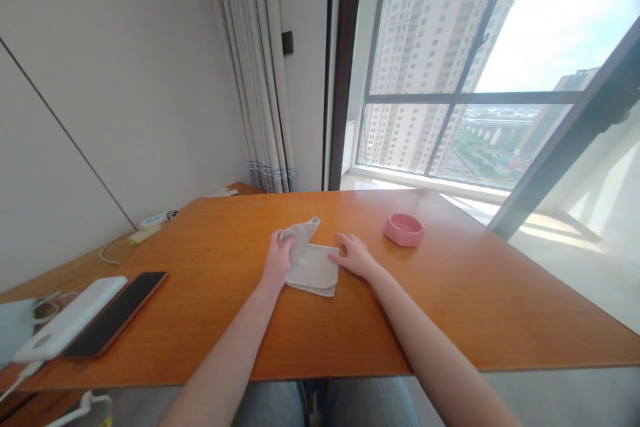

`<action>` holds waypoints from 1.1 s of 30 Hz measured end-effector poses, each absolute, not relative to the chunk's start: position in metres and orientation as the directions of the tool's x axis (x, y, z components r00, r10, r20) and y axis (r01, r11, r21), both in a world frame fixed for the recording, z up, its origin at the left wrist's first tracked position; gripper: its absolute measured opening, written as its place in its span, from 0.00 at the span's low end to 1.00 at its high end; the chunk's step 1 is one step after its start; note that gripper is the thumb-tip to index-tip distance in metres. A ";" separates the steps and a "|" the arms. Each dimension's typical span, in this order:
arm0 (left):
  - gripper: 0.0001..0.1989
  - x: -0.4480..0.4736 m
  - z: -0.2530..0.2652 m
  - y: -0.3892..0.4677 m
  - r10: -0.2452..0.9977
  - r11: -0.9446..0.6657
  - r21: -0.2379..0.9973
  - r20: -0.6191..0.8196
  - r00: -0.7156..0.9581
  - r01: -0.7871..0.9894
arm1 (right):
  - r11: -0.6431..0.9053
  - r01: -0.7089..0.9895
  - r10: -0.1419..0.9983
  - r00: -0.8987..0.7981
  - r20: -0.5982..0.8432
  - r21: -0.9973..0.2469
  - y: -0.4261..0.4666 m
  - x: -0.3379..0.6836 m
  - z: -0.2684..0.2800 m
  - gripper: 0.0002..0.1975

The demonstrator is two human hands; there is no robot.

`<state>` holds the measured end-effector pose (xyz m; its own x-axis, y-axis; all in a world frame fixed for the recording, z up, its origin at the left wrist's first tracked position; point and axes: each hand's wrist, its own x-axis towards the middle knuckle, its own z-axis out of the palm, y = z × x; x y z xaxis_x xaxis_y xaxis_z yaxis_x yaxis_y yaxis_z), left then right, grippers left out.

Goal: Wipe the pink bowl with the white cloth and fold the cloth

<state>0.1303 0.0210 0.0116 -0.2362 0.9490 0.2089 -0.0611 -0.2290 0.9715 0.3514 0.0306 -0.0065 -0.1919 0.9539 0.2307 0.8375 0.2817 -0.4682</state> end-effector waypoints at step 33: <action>0.02 0.078 0.005 0.030 0.979 0.006 0.411 0.182 -0.089 0.912 | 0.147 0.761 0.952 0.065 0.299 -0.632 0.039 0.370 -0.009 0.18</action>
<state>0.0776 0.0303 0.0049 -0.0892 0.9792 0.1824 0.9115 0.0065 0.4112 0.3704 0.0387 -0.0087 0.0651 0.9519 0.2993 0.7608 0.1468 -0.6322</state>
